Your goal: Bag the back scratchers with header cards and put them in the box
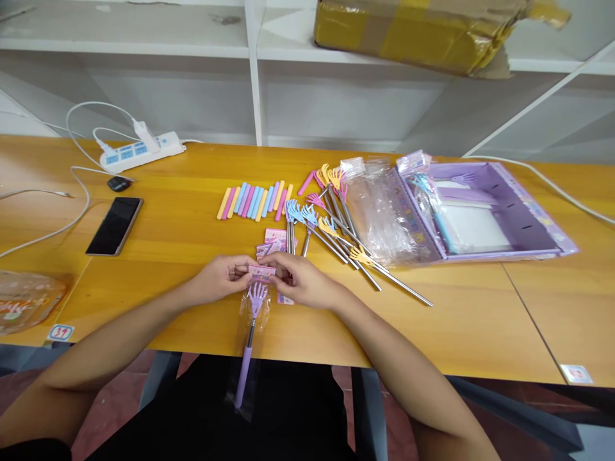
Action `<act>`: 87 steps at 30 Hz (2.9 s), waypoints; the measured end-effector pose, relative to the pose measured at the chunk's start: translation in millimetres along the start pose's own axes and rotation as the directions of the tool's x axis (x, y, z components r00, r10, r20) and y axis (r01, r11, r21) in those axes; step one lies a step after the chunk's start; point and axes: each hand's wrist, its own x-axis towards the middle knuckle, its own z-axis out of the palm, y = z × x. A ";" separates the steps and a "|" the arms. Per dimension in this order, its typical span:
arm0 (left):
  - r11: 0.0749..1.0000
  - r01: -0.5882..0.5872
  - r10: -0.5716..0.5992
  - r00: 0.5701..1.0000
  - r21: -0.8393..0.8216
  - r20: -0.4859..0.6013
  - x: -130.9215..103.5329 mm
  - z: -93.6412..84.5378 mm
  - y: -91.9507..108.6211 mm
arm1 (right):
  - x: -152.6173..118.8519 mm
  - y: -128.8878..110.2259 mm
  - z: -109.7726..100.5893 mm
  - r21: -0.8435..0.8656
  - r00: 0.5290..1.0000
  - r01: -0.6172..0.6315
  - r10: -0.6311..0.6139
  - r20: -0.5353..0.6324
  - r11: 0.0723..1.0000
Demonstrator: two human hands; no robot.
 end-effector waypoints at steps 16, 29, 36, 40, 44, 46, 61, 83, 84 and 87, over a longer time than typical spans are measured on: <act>0.899 -0.112 -0.105 0.884 -0.424 -0.456 9.3 -15.1 16.0 | 5.8 -12.4 1.2 0.333 0.933 -0.274 0.165 0.321 0.902; 0.858 -0.164 0.039 0.966 -0.487 -0.257 7.1 -15.2 16.2 | -17.3 -33.6 -138.3 -0.243 0.750 -0.155 -0.046 -0.660 0.958; 0.892 -0.148 0.059 0.975 -0.427 -0.213 4.9 -13.0 10.0 | -77.4 23.7 -220.3 -0.352 0.279 -0.728 -0.215 -0.936 0.589; 0.907 -0.128 0.050 0.979 -0.401 -0.198 4.3 -12.3 8.9 | -98.3 58.6 -228.7 -0.319 0.366 -0.839 0.022 -0.930 0.440; 0.912 -0.113 0.036 0.980 -0.394 -0.198 4.2 -11.1 9.4 | -104.6 76.5 -228.0 -0.325 0.391 -0.849 0.080 -0.917 0.416; 0.912 -0.110 0.033 0.980 -0.394 -0.196 4.1 -10.7 9.8 | -105.8 81.4 -227.6 -0.323 0.386 -0.854 0.079 -0.919 0.408; 0.929 -0.091 0.036 0.987 -0.358 -0.158 4.5 -11.6 6.2 | -111.8 100.2 -234.3 -0.272 0.375 -0.901 0.291 -0.880 0.338; 0.970 0.024 -0.040 0.997 -0.241 -0.065 9.1 -12.7 -2.9 | -112.3 118.0 -242.4 -0.244 0.406 -0.886 0.404 -0.820 0.395; 0.971 0.023 -0.039 0.997 -0.240 -0.062 8.5 -12.7 -2.7 | -110.8 117.8 -239.3 -0.245 0.400 -0.888 0.389 -0.830 0.389; 0.971 0.020 -0.034 0.998 -0.237 -0.053 7.2 -12.7 -2.0 | -107.2 116.3 -233.0 -0.242 0.368 -0.899 0.330 -0.869 0.365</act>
